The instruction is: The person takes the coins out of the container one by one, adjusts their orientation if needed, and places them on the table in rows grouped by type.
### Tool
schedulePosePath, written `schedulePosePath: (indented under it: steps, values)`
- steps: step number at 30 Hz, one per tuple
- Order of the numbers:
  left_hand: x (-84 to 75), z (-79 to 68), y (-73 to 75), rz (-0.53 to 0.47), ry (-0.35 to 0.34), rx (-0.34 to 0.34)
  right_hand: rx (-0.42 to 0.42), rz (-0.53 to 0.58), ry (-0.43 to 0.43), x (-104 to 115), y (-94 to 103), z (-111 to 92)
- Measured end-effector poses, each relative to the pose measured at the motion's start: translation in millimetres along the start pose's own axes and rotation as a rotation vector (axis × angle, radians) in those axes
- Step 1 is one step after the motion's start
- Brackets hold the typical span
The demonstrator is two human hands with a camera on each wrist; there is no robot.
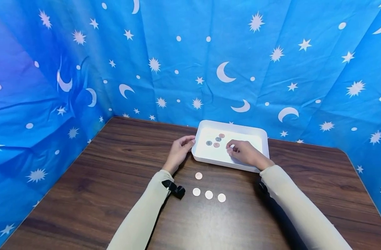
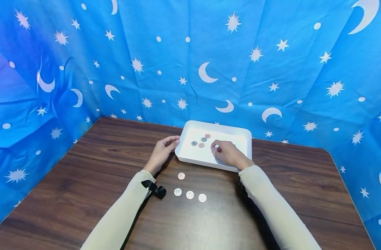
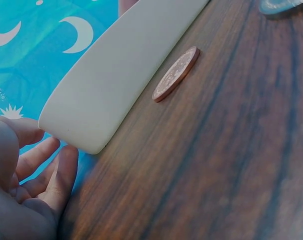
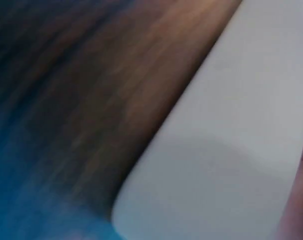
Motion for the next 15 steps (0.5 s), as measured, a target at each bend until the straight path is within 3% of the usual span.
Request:
schedulePosePath:
  steps: [11,15]
  values:
    - [-1.2,-1.0,-1.2,0.005,0.0,-0.003,-0.006,0.055,-0.001,-3.6,-2.6,-9.5]
    - [-0.9,-0.7,-2.0,-0.003,-0.002,0.001,-0.031,0.133,-0.035,-4.8,0.5,-14.2]
Point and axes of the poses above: each hand's wrist, its own z-axis towards the middle knuckle, its own y-axis out of the back of the hand, x = y × z, the point moved 9 cm from there along z, towards the middle knuckle, and after that the axes turned 8 degrees about y, right-handed, at the moved point
